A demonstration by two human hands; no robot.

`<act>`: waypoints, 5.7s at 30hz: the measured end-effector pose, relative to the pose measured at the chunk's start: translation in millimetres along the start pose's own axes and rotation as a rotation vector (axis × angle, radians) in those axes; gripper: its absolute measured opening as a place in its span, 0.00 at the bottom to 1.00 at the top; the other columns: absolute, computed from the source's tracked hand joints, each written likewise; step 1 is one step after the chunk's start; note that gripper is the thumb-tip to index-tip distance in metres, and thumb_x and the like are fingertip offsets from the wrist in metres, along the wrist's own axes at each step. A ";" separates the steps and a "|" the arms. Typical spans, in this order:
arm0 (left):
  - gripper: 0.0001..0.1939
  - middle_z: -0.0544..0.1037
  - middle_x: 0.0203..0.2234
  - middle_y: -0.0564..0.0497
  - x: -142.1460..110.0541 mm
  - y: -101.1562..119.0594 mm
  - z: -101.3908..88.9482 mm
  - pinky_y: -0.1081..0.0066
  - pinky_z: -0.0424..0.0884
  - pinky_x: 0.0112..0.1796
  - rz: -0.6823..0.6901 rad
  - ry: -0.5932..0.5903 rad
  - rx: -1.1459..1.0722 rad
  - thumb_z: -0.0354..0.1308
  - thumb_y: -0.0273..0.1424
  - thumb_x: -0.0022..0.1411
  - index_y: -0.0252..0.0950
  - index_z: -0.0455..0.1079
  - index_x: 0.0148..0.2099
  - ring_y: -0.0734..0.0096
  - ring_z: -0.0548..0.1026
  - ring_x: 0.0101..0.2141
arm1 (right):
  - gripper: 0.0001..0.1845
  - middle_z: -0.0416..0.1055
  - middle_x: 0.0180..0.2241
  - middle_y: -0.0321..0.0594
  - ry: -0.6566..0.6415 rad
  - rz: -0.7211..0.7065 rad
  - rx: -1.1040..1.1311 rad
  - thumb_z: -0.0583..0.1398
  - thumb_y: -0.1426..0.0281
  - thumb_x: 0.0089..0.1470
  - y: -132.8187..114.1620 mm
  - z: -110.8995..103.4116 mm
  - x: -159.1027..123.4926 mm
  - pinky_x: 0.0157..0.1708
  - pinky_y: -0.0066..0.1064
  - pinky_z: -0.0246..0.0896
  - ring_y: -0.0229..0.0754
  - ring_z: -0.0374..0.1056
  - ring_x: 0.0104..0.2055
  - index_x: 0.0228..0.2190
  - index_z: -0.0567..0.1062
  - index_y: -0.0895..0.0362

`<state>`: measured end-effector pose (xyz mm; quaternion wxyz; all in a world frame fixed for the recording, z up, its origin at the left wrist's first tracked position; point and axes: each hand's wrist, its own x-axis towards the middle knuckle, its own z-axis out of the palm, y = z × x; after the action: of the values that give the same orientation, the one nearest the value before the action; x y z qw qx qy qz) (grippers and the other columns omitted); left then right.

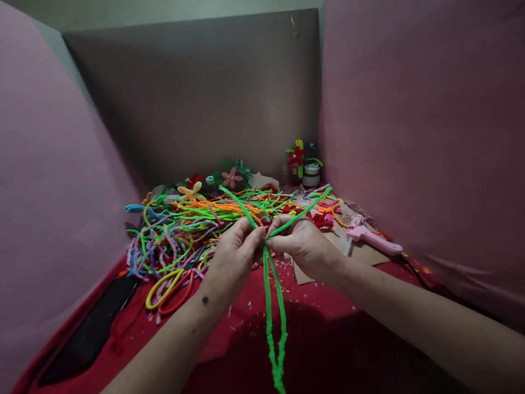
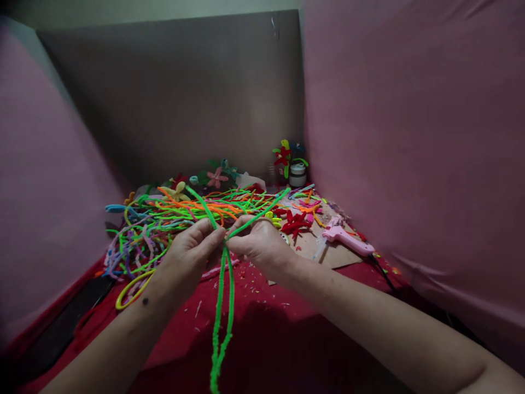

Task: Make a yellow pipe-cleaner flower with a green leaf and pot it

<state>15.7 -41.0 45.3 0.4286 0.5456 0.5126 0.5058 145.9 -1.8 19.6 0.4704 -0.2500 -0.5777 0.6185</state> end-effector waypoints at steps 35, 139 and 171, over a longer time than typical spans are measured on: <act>0.02 0.65 0.19 0.56 -9.2 1.1 -15.8 0.77 0.54 0.20 0.161 -0.274 0.247 0.58 0.28 0.53 0.36 0.69 0.31 0.80 0.58 0.19 | 0.05 0.57 0.11 0.28 -0.211 0.554 0.426 0.58 0.79 0.33 -11.2 -15.4 -6.3 0.13 0.20 0.46 0.26 0.49 0.13 0.15 0.67 0.60; 0.07 0.72 0.18 0.52 -14.8 -12.1 -9.9 0.78 0.65 0.21 -0.149 -0.291 -0.317 0.62 0.29 0.53 0.32 0.68 0.28 0.78 0.68 0.18 | 0.03 0.70 0.24 0.36 0.088 -0.265 -0.186 0.64 0.72 0.46 0.8 0.4 -36.3 0.29 0.28 0.60 0.35 0.65 0.28 0.24 0.74 0.58; 0.08 0.70 0.24 0.54 -14.4 -23.8 16.3 0.84 0.63 0.18 -0.068 -0.059 -0.760 0.63 0.21 0.49 0.32 0.67 0.31 0.84 0.66 0.20 | 0.08 0.62 0.15 0.29 0.198 -0.117 0.276 0.61 0.66 0.49 12.5 19.3 -30.3 0.13 0.22 0.46 0.29 0.55 0.15 0.25 0.67 0.56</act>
<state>29.4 -51.9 18.2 0.6315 0.3447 0.2938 0.6293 138.9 -36.0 4.6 0.5900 -0.2089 -0.4516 0.6359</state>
